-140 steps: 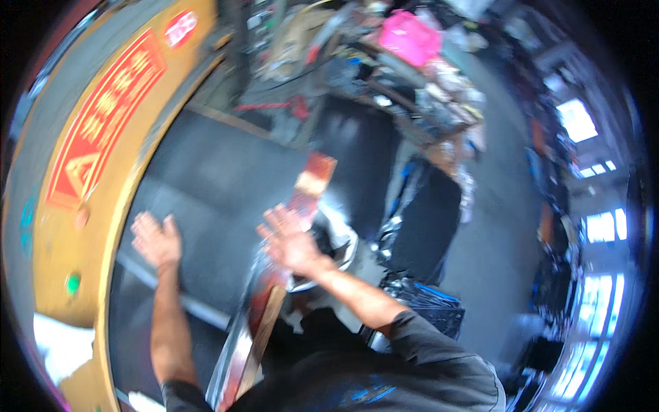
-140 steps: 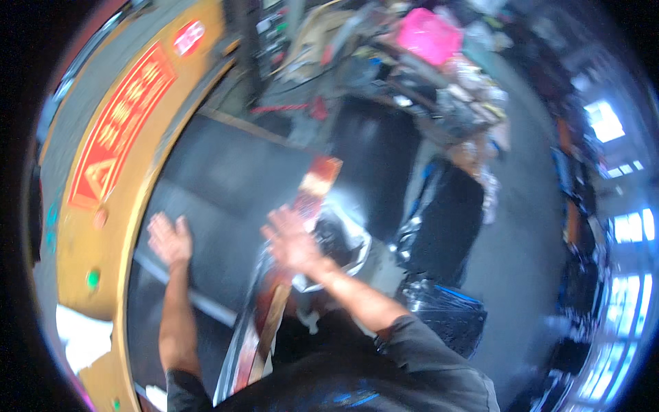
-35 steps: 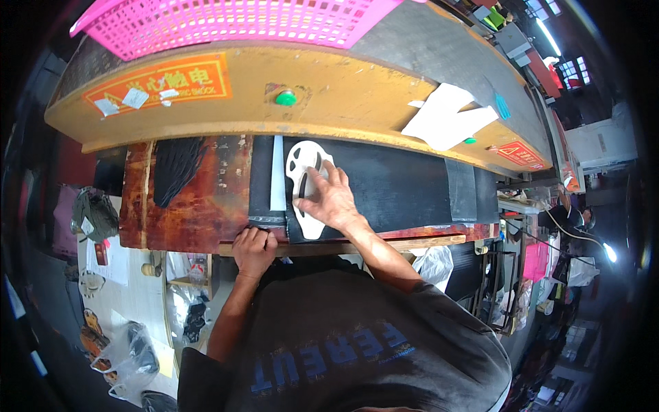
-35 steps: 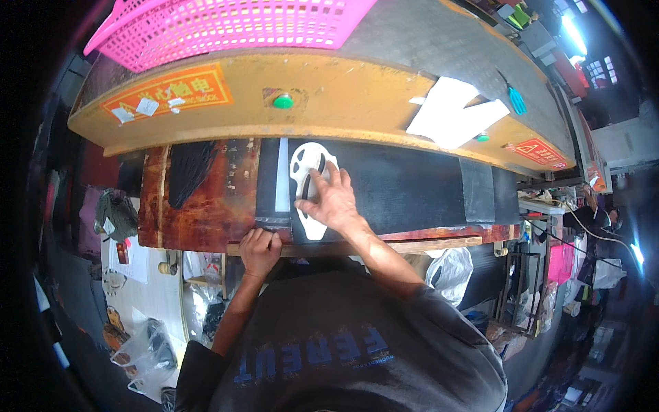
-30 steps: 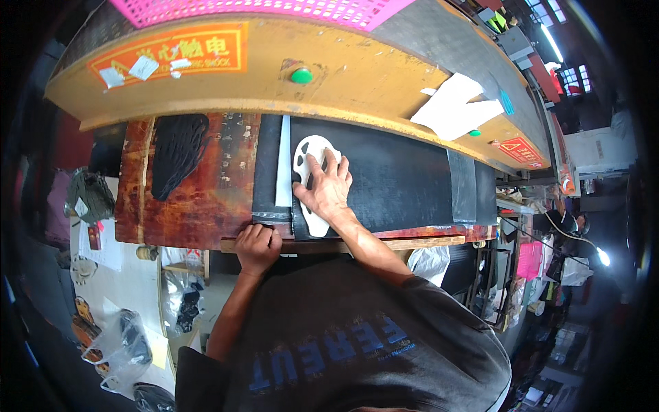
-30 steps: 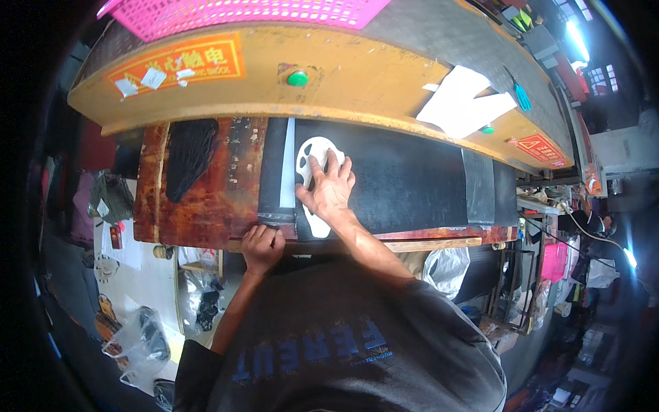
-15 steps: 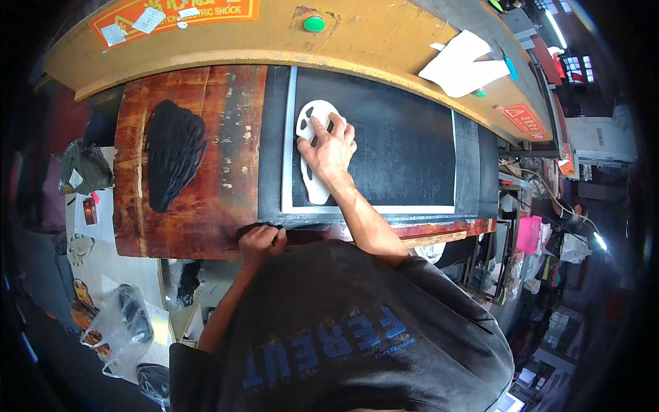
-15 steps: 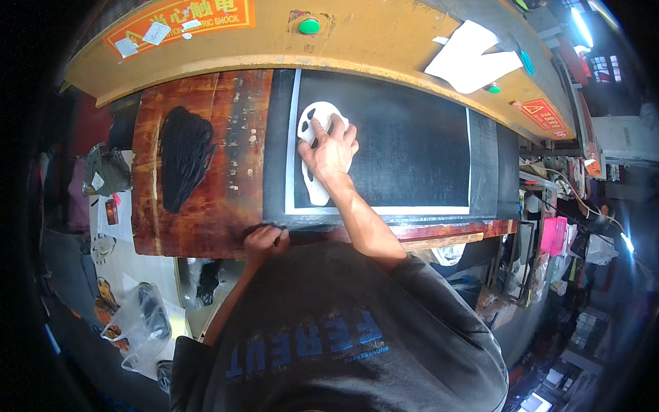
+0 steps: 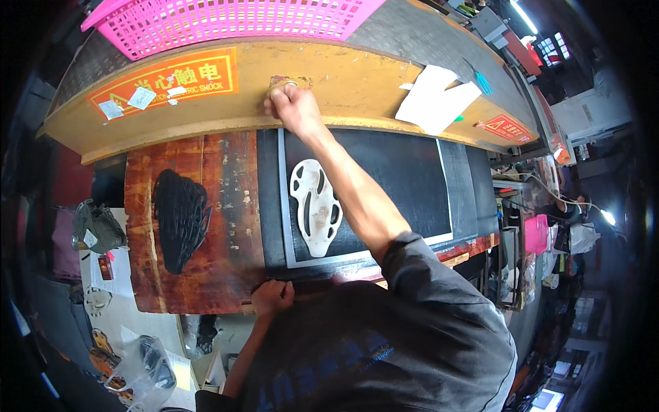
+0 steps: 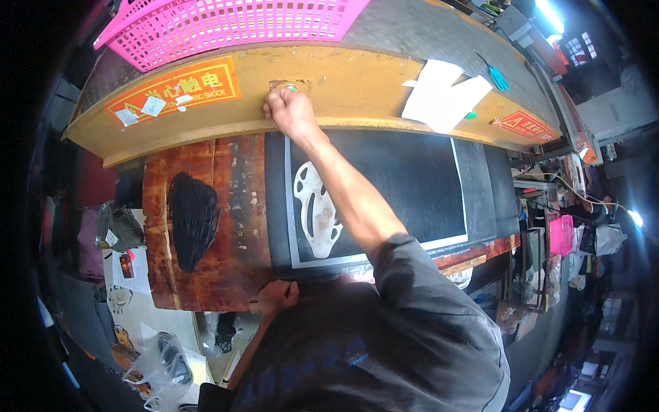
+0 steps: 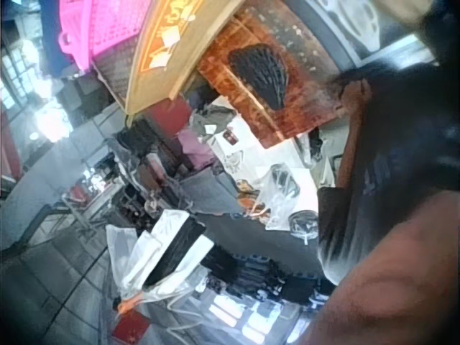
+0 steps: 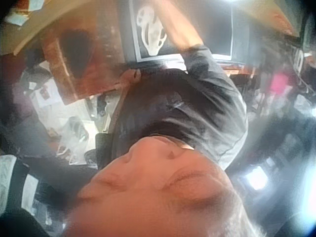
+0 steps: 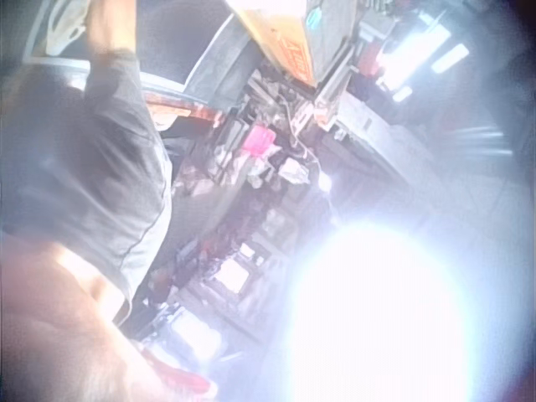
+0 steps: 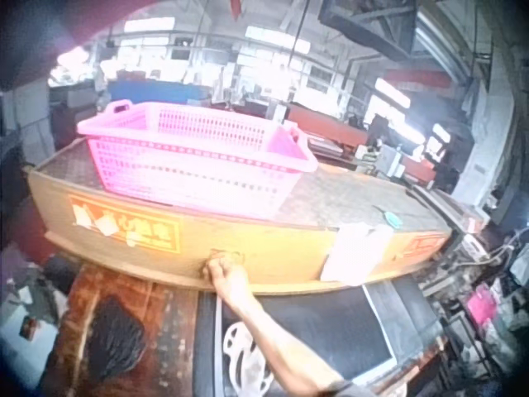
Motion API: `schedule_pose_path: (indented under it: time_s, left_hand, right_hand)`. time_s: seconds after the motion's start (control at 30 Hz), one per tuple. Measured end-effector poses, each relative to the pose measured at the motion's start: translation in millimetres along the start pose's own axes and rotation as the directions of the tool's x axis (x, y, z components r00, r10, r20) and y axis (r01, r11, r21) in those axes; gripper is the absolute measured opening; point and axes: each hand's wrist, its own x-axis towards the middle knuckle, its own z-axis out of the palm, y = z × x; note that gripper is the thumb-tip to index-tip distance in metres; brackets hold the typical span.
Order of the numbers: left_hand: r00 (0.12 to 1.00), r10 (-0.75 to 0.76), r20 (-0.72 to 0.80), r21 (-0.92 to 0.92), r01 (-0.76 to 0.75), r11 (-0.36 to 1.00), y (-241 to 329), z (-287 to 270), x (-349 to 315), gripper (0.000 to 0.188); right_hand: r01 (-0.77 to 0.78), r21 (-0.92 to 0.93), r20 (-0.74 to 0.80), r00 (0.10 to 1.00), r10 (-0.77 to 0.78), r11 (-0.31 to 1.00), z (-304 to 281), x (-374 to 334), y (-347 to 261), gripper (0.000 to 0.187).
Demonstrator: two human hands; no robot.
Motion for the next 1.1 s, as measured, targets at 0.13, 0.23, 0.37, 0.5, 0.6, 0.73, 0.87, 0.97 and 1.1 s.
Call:
schedule_pose_path:
  time_s: [0.13,0.23,0.37,0.5,0.6,0.73,0.87,0.97,1.1]
  left_hand:
    - [0.988,-0.151,0.036,-0.095,0.154,0.984,4.3,-2.2,3.1,0.032]
    - [0.993,-0.068,-0.1,-0.077,0.061,0.995,2.6,-5.2,15.6,0.031]
    - [0.992,-0.005,-0.128,-0.061,-0.003,0.998,-5.2,-8.1,45.8,0.032]
    - [0.99,0.026,-0.136,-0.111,-0.042,0.993,-19.0,-6.2,90.9,0.029]
    - [0.99,0.053,-0.13,-0.173,-0.075,0.982,-31.8,-1.5,132.2,0.026]
    - [0.986,0.022,-0.167,-0.164,-0.05,0.985,-41.3,4.0,187.9,0.029]
    - [0.99,-0.03,-0.136,-0.055,0.023,0.998,-47.7,7.0,238.2,0.031]
    - [0.991,-0.047,-0.127,0.047,0.054,0.997,-56.1,13.1,274.0,0.032]
    - [0.975,0.08,-0.206,0.054,-0.07,0.996,-66.7,22.7,309.8,0.026]
  right_hand:
    - [-0.058,-0.078,-0.028,0.998,0.056,0.995,-54.8,-49.7,49.5,0.03]
    - [-0.099,-0.115,-0.152,0.985,0.081,0.989,-124.2,-80.6,73.8,0.027]
    - [-0.245,-0.052,-0.383,0.9,0.207,0.968,-191.7,-149.4,91.8,0.025]
    - [-0.262,0.075,-0.531,0.806,0.262,0.962,-222.4,-222.7,126.7,0.023]
    - [-0.274,0.192,-0.588,0.737,0.334,0.942,-217.4,-229.4,153.0,0.022]
    - [-0.202,0.193,-0.386,0.884,0.264,0.96,-176.4,-179.9,153.8,0.024]
    - [-0.112,0.05,0.105,0.989,0.106,0.992,-105.0,-104.4,106.5,0.026]
    - [-0.07,0.174,0.239,0.971,0.026,0.982,-40.5,-32.9,64.7,0.026]
    - [0.135,0.209,0.081,0.985,-0.155,0.969,1.0,-0.7,58.0,0.028]
